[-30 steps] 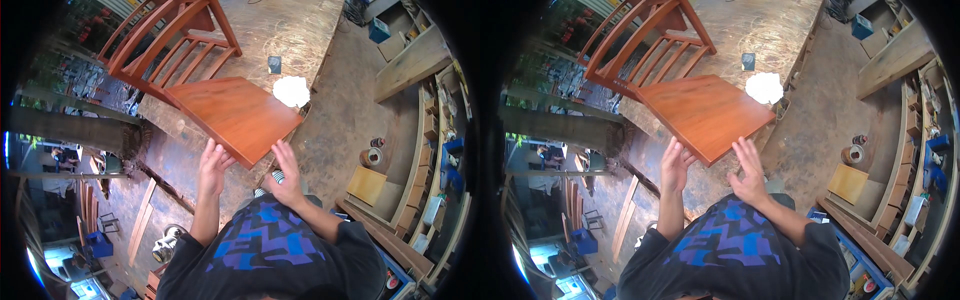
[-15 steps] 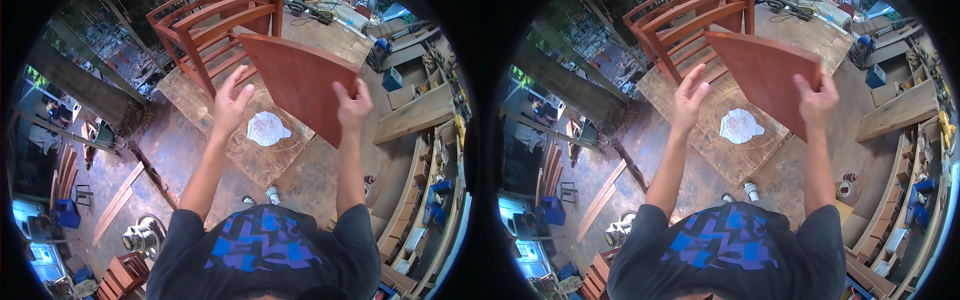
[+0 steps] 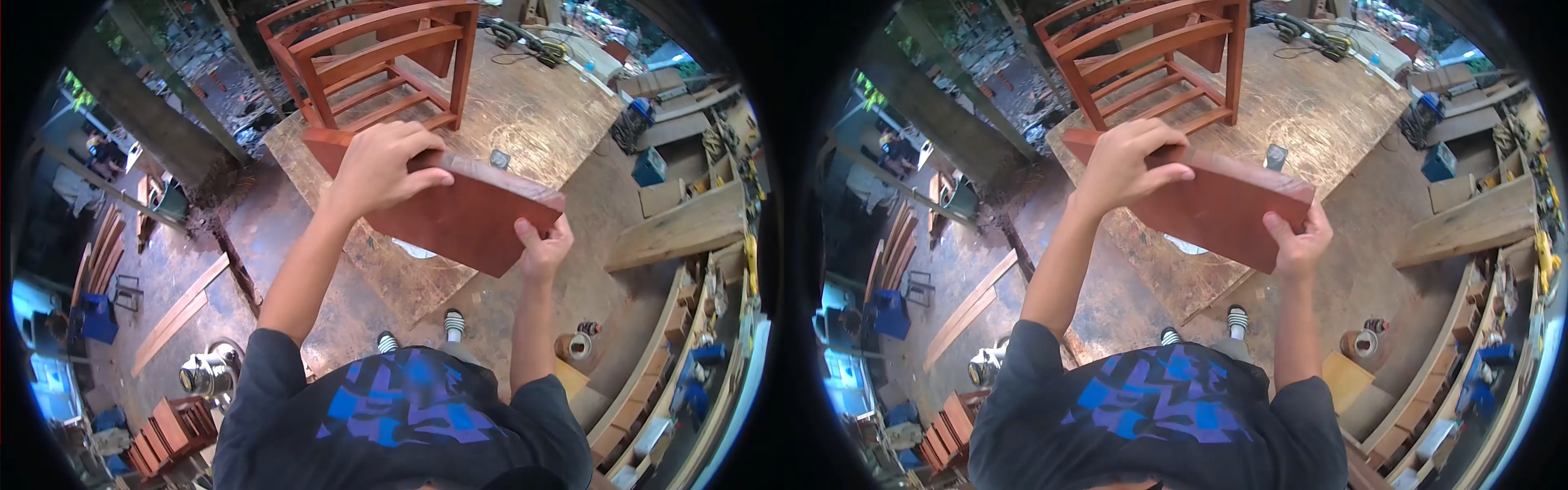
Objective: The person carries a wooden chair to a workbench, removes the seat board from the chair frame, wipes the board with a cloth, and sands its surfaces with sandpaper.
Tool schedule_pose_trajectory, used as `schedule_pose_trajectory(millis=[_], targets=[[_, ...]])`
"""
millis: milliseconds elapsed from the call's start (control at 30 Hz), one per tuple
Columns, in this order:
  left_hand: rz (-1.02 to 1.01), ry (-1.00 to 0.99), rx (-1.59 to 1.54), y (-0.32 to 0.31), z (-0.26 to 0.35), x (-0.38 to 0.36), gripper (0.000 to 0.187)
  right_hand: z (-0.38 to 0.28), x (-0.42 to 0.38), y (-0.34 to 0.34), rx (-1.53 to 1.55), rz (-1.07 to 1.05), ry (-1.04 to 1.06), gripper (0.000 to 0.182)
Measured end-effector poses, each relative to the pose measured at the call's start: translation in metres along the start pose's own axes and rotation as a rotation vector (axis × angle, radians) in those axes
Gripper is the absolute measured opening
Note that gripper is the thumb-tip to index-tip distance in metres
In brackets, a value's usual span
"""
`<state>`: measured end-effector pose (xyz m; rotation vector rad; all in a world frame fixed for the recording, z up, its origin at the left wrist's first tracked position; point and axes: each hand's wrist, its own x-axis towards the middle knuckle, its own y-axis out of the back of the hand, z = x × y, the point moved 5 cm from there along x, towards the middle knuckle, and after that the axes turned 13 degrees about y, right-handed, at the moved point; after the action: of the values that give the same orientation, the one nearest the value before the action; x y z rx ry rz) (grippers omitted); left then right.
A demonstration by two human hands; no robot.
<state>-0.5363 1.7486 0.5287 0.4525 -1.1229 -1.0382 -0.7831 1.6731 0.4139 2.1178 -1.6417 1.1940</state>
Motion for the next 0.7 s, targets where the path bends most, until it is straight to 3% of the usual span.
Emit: schedule_pose_trajectory(millis=[133,267,400,500,533,600,633,700], targets=[[0.153,-0.05,0.177,-0.011,0.01,-0.01,0.04,0.033,-0.015,0.01,-0.039,-0.045,-0.07,0.041],[0.107,0.069,0.209,-0.037,0.009,-0.018,0.044,0.051,-0.021,0.02,0.05,-0.089,-0.133,0.039],[0.038,0.17,0.241,-0.042,0.021,-0.016,0.045,0.057,0.013,0.036,0.173,-0.343,-0.103,0.04],[-0.04,0.279,0.229,-0.045,0.019,-0.019,0.045,0.119,0.02,0.066,0.227,-0.519,-0.098,0.042],[-0.053,0.314,0.222,-0.044,0.022,-0.017,0.045,0.16,0.023,0.083,0.126,-0.407,-0.224,0.041],[-0.088,0.382,0.236,-0.044,0.02,-0.019,0.053,0.279,0.034,0.123,-0.506,-0.421,-0.453,0.027],[-0.082,0.391,0.256,-0.048,0.024,-0.016,0.058,0.319,0.042,0.137,-0.67,-0.357,-0.318,0.025],[-0.077,0.4,0.306,-0.051,0.031,-0.005,0.069,0.377,0.048,0.151,-0.977,-0.536,-0.213,0.04]])
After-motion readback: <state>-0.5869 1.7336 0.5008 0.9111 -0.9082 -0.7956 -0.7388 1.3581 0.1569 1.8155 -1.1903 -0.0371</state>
